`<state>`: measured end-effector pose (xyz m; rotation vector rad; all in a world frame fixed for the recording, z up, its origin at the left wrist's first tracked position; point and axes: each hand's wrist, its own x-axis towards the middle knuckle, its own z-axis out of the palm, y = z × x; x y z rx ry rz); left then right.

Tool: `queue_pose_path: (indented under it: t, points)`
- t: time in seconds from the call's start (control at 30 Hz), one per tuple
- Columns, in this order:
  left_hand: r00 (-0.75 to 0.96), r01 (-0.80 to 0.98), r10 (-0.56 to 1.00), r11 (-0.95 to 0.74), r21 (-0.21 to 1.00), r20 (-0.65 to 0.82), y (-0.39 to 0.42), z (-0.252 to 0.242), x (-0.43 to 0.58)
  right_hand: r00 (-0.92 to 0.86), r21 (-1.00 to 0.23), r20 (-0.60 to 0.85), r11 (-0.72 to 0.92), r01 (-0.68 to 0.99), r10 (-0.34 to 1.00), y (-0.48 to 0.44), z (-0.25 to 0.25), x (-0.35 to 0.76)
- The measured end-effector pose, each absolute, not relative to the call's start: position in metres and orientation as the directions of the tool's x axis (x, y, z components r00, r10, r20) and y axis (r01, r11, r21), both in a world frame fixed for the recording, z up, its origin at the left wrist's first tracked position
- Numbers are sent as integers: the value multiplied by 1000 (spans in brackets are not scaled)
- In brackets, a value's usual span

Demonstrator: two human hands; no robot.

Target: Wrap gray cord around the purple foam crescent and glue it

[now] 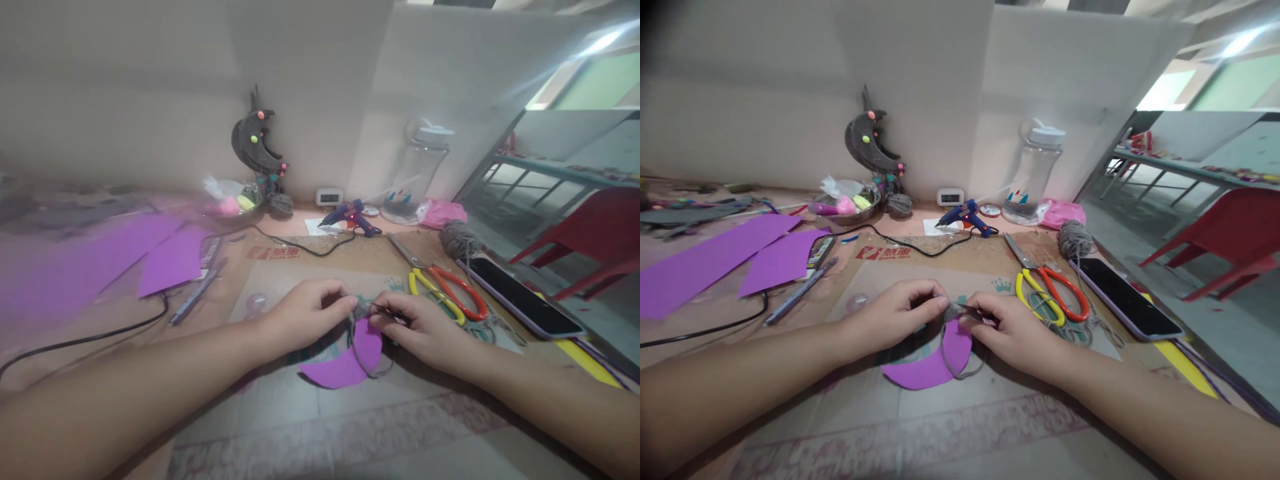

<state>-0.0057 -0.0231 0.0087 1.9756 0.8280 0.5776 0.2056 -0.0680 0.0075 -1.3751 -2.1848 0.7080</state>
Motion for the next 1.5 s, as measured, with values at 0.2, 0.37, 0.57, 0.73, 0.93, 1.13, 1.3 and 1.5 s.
queue_pose_path:
  t: [0.2, 0.37, 0.57, 0.73, 0.93, 1.13, 1.3, 1.5]
  points:
    - [654, 301, 748, -401, 865, 119, -20, 3, -8, -383, -669, 98, 346, 658, 919, -66, 8, 206]
    - [657, 266, 742, -392, 881, 132, -19, 0, -8, -375, -704, 97, 330, 629, 922, -67, 7, 208]
    - [604, 209, 784, -334, 919, 147, -21, -2, -6, -347, -790, 64, 260, 555, 936, -65, 4, 208]
    - [654, 300, 747, -404, 864, 122, -20, -1, -6, -361, -742, 113, 320, 589, 926, -67, 5, 210]
    - [636, 367, 766, -409, 835, 96, -19, -1, -7, -527, -292, 388, 643, 708, 756, -66, 6, 217]
    - [634, 392, 763, -459, 797, 128, -17, -1, -7, -614, -3, 399, 671, 742, 681, -65, 6, 217]
    - [649, 394, 751, -466, 792, 119, -18, 0, -7, -621, -8, 397, 679, 734, 676, -66, 7, 215]
    - [654, 391, 751, -437, 810, 89, -19, 0, -8, -620, 4, 397, 675, 738, 676, -67, 7, 214]
